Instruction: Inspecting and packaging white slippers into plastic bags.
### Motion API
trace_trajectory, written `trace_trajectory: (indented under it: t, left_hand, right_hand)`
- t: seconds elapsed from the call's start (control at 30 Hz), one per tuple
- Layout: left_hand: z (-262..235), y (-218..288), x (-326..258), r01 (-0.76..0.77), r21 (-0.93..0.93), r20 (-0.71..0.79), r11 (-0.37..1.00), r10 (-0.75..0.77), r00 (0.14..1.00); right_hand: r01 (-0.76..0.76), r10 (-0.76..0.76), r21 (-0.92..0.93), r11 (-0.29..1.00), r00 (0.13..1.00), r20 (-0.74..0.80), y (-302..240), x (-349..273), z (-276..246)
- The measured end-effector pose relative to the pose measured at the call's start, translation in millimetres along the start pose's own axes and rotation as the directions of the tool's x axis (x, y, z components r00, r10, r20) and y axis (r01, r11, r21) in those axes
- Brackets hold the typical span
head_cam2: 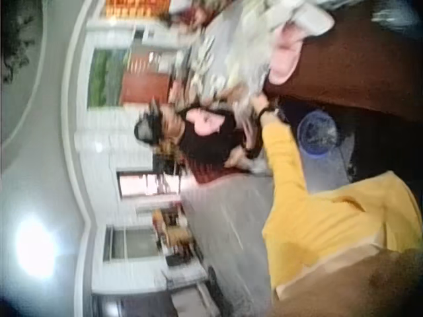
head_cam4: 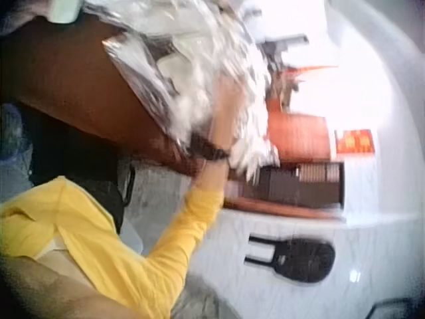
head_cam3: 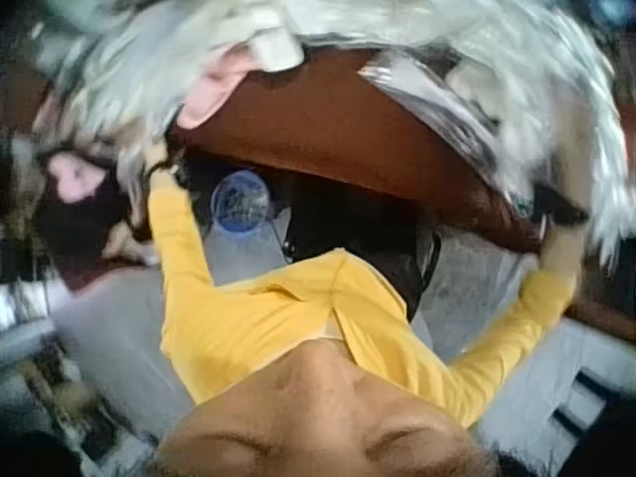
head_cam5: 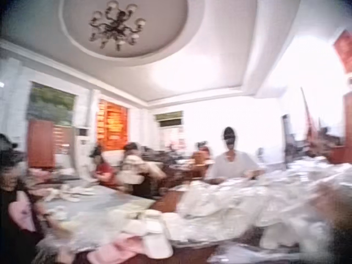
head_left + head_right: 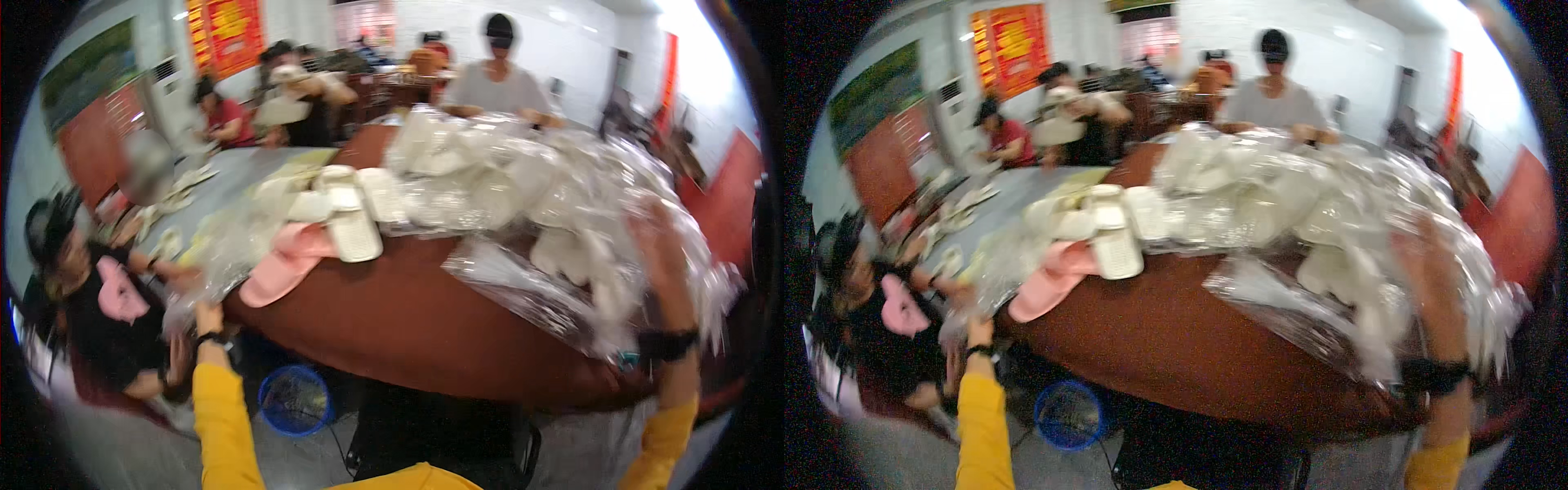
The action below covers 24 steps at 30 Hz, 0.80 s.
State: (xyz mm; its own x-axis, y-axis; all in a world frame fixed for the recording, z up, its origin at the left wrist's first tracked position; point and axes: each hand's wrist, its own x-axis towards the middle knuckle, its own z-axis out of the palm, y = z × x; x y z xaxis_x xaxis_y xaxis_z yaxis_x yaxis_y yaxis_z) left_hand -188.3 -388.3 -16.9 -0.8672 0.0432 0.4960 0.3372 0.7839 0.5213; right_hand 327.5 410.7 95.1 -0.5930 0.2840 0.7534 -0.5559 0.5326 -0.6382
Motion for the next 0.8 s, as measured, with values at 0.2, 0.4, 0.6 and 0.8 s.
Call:
trace_trajectory:
  t: [0.2,0.4,0.6,0.8]
  left_hand:
    - [71.5,-156.6,5.7,0.180,-0.005,-0.072,0.984,-0.180,0.981]
    - [68.4,-109.7,13.7,0.205,-0.978,0.184,-0.038,-0.621,0.762]
    - [27.5,19.9,-43.3,0.418,-0.901,0.384,0.116,-0.234,0.893]
    - [2.3,297.6,-143.9,0.535,-0.751,0.659,0.385,0.470,0.587]
  right_hand:
    - [0.404,-0.106,-0.402,0.822,0.801,0.589,-54.4,60.2,218.9]
    - [-0.706,0.685,-0.007,0.709,0.685,0.250,-130.2,37.4,213.8]
    - [-0.685,0.636,-0.160,0.711,0.723,-0.269,-3.6,-26.7,135.4]
    - [-0.655,0.451,-0.478,0.585,0.753,-0.479,83.8,-72.0,117.0]
